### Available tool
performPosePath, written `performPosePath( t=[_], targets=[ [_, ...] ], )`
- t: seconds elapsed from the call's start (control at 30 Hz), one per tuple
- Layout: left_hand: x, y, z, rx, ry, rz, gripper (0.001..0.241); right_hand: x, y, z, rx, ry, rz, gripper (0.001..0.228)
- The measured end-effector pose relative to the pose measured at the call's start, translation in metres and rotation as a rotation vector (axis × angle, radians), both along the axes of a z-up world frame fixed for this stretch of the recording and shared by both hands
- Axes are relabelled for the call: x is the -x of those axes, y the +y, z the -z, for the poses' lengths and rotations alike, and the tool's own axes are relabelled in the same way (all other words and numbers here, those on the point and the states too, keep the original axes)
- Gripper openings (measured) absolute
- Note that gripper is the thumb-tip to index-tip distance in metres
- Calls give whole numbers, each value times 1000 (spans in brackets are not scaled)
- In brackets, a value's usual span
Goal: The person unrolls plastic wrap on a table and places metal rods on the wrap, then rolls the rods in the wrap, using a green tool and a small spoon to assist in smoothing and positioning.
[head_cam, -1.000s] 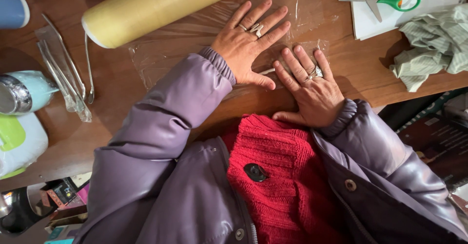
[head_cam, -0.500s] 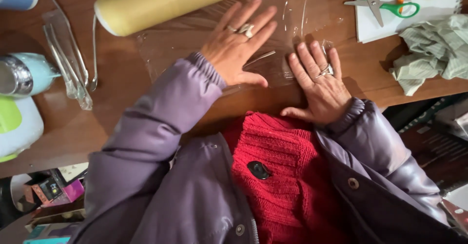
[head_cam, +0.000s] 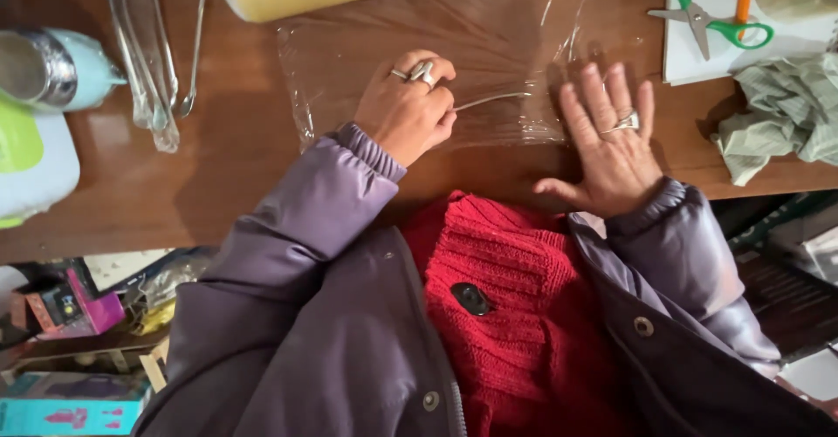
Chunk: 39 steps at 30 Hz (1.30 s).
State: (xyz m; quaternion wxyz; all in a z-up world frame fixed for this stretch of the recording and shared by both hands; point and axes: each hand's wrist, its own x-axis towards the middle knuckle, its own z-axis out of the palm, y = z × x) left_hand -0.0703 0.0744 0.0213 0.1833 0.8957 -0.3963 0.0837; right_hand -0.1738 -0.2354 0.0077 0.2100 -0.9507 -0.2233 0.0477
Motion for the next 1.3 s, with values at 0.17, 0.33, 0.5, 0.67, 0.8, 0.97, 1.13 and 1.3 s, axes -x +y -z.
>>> performPosePath(
  t=[0.17, 0.33, 0.5, 0.67, 0.8, 0.97, 1.13, 1.3],
  targets=[
    [3, 43, -13, 317, 3, -128, 14, 0, -1, -8, 19, -1, 14, 114],
    [7, 164, -20, -144, -177, -448, 15, 1, 13, -7, -16, 3, -81, 110],
    [24, 218, 9, -313, -167, -641, 13, -3, 25, -9, -35, -21, -114, 107],
    [19, 183, -11, -356, -156, -704, 22, -9, 34, -14, -14, -53, -145, 106],
    [-4, 81, -43, 53, -38, -235, 50, -15, 49, -21, 34, -88, -183, 102],
    [-37, -12, 3, -46, 167, 264, 69, -19, 55, -15, 64, -65, -178, 103],
    [-56, -40, 36, -179, 189, 415, 83, -18, 48, -7, 85, -17, -160, 110],
    [-58, -40, 39, -150, 240, 451, 84, -17, 46, -4, -7, -40, -155, 106]
  ],
)
